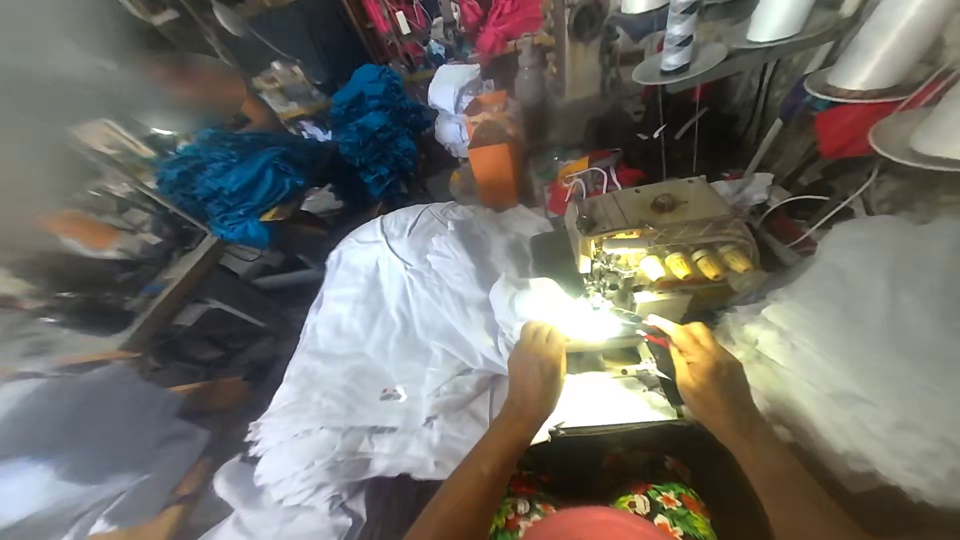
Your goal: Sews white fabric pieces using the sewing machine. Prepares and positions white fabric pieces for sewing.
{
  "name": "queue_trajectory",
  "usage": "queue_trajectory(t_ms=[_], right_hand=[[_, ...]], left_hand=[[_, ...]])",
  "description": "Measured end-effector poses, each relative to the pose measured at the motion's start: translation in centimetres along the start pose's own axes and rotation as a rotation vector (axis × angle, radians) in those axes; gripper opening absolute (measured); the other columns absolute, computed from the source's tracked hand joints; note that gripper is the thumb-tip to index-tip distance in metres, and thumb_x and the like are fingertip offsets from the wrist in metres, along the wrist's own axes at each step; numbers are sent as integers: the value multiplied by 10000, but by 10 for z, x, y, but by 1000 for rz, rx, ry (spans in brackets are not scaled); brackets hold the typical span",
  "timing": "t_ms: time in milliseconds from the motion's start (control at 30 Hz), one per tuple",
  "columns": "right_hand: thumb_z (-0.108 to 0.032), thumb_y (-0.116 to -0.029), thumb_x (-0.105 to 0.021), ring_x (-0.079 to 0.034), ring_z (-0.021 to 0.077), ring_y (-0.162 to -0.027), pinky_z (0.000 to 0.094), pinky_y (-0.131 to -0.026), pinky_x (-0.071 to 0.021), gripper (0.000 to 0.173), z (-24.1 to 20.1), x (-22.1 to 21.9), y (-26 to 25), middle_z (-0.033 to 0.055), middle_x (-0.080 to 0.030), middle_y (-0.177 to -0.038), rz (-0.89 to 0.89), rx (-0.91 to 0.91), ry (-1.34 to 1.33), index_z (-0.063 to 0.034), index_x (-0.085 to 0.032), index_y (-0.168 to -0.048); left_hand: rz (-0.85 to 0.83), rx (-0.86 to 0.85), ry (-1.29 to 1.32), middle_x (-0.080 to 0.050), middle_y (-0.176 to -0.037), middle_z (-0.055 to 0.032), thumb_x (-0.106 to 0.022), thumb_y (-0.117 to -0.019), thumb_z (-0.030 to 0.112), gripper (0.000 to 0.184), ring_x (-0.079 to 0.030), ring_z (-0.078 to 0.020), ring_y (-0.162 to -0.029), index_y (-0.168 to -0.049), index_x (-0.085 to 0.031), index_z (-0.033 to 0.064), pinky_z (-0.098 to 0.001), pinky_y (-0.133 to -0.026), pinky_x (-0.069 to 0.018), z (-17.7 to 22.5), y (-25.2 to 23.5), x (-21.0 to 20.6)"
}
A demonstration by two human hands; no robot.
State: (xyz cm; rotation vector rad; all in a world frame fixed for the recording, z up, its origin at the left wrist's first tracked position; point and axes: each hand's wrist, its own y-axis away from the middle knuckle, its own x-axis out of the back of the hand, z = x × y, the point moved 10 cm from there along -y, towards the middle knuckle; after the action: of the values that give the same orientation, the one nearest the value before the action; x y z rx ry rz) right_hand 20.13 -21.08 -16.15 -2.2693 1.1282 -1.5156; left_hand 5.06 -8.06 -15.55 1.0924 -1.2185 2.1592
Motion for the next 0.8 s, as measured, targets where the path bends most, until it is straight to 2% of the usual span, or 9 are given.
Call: queue_trajectory(t_ms=[67,133,167,267,367,500,567,800], right_hand=[[-43,-989,-529,-692,386,-797,507,-707,-576,296,-12,-13,-14,233,-677,-942,-52,23,-29,-2,-732,-1201],[-180,-1007,-583,-703,374,-873,513,-784,-580,304,-15,-29,-22,226,-692,-997,-117,19,-61,6,-723,-1202],[-224,-986,-635,-708,382,-880,518,-792,-583,333,-17,-34,-24,233,-696,-1003,-107,41,-63,16,-719,-1201],[-180,-975,-647,-721,412,-785,515,-676,-597,302,-33,-40,-25,255,-702,-936,-1,149,54,29,-726,-1179],[-148,-982,-640,-713,398,-718,496,-598,-584,264,-46,-44,-24,236,-691,-868,11,162,145,34,-736,-1147],[-171,-975,-660,-710,392,-710,503,-603,-582,277,-46,-30,-25,227,-700,-879,-27,140,145,-7,-746,-1181],[-163,-974,-666,-702,394,-699,502,-592,-573,288,-45,-29,-25,236,-689,-877,-45,138,176,2,-737,-1199],[-38,-948,-660,-714,405,-711,507,-586,-579,194,-54,-47,-30,251,-698,-883,9,185,198,31,-750,-1106]], left_hand=[[12,-4,3,-741,-936,-120,-640,-867,-35,124,-719,-308,-975,-914,-743,16,-415,-775,-598,0,0,2],[14,1,21,-740,-938,-123,-633,-872,-36,125,-717,-307,-976,-917,-738,16,-418,-780,-596,-2,0,2],[17,3,28,-740,-941,-126,-633,-874,-34,125,-719,-309,-974,-920,-738,15,-421,-778,-597,-2,0,2],[27,-1,43,-742,-950,-136,-637,-875,-35,127,-723,-317,-969,-932,-742,8,-426,-772,-601,-2,1,2],[29,-3,42,-743,-964,-129,-636,-870,-36,138,-722,-307,-973,-946,-741,10,-419,-766,-601,-3,2,2],[84,3,39,-736,-931,-122,-645,-856,-38,125,-724,-302,-945,-922,-734,18,-411,-725,-602,-7,3,8],[98,1,37,-737,-929,-121,-644,-852,-35,129,-725,-300,-942,-923,-736,21,-409,-715,-601,-8,3,9],[37,2,61,-731,-956,-147,-634,-862,-31,165,-717,-320,-967,-979,-744,6,-430,-738,-599,-4,4,7]])
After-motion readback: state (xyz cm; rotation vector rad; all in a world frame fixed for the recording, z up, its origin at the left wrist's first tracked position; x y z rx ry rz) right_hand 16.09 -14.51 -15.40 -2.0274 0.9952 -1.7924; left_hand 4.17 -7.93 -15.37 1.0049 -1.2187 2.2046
